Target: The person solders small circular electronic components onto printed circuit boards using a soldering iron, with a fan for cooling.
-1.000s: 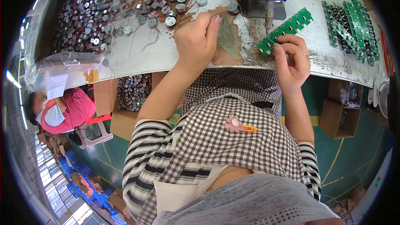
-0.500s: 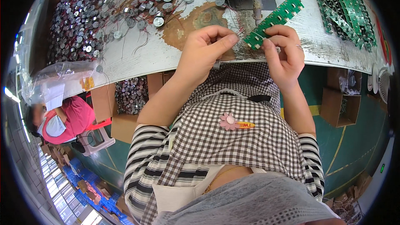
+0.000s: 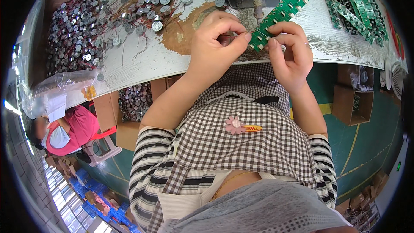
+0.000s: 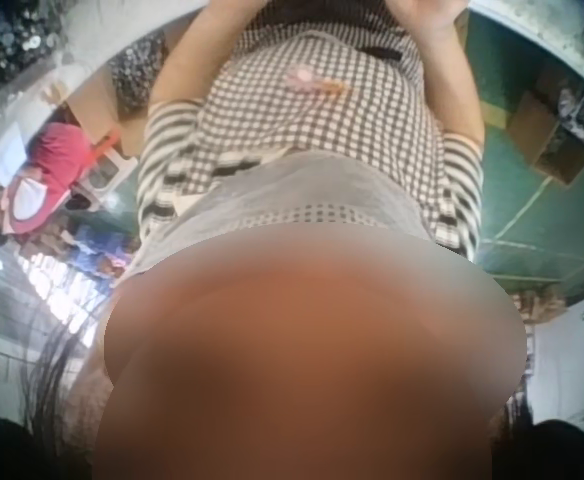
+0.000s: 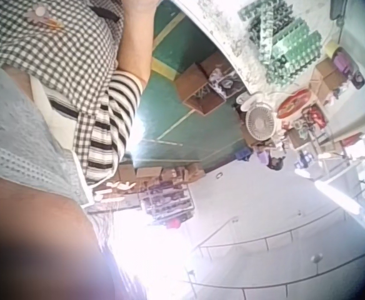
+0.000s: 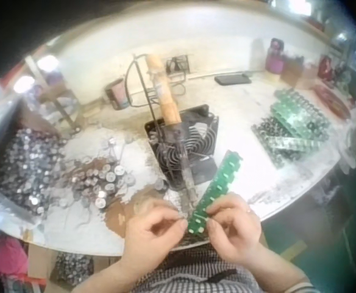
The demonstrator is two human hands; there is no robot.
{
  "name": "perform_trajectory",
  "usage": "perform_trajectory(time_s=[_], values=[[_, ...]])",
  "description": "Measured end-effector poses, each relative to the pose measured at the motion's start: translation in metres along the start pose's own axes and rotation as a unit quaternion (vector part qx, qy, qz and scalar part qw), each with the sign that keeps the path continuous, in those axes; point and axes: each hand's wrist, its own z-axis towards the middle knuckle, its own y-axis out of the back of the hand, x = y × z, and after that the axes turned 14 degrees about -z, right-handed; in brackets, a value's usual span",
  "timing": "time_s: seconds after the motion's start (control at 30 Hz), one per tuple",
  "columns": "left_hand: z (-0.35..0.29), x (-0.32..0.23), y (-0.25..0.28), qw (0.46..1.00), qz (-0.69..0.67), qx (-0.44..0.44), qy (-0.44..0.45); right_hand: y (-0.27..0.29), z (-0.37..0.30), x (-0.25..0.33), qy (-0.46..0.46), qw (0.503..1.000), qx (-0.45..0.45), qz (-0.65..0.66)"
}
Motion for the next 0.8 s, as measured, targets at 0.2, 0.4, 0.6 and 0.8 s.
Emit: perform_trajectory(time_s=[0.2,0.4,0.6,0.8], values=[[0.006,0.000,-0.004,0.995,-0.079,0.016,0.060,0.000,0.001,-0.001,0.001,1.000,0.000,0.002],[0.009,-0.007,-0.002,0.990,-0.075,0.040,0.115,0.000,0.003,-0.001,-0.002,1.000,-0.005,0.007],[0.014,-0.004,0.004,0.967,-0.173,0.073,0.173,0.001,0.003,0.000,-0.004,1.000,-0.006,0.012],[0.023,-0.009,0.004,0.944,-0.207,0.077,0.243,0.001,0.002,0.000,-0.010,1.000,-0.004,0.019]])
